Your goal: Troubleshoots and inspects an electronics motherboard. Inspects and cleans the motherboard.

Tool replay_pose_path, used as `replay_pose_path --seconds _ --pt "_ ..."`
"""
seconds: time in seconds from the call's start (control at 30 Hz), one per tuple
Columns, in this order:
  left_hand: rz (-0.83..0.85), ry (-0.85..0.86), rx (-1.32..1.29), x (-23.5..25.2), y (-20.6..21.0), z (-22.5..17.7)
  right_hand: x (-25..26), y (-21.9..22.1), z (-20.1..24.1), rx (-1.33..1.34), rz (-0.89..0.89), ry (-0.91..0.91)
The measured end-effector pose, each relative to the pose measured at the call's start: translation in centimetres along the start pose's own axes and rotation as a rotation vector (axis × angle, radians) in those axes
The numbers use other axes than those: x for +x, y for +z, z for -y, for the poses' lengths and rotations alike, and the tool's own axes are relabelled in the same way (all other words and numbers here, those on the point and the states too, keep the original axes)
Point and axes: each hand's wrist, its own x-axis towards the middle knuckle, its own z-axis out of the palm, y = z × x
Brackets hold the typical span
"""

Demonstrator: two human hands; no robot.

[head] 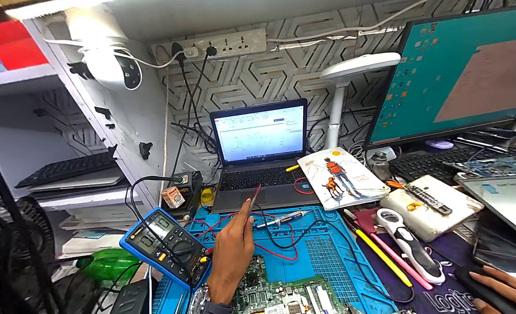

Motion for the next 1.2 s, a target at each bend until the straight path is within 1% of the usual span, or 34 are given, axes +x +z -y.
replay_pose_path --seconds 0.23,0.63,0.97,1.2 --pt "-0.004 -0.005 0.007 -0.05 0.08 0.03 0.01 0.09 -0.15 0.005 -0.013 -0.010" --pt "-0.013 0.036 0.006 -0.18 0.19 0.05 -0.05 -0.01 0.08 0.002 -0.011 -0.004" --pt "0.004 0.015 -0.002 -0.12 0.23 -0.03 0.00 -0.01 0.27 -0.014 -0.025 0.010" --pt "-0.008 0.032 0.000 -0.15 0.21 -0.03 -0.03 -0.14 -0.19 -0.023 -0.004 0.007"
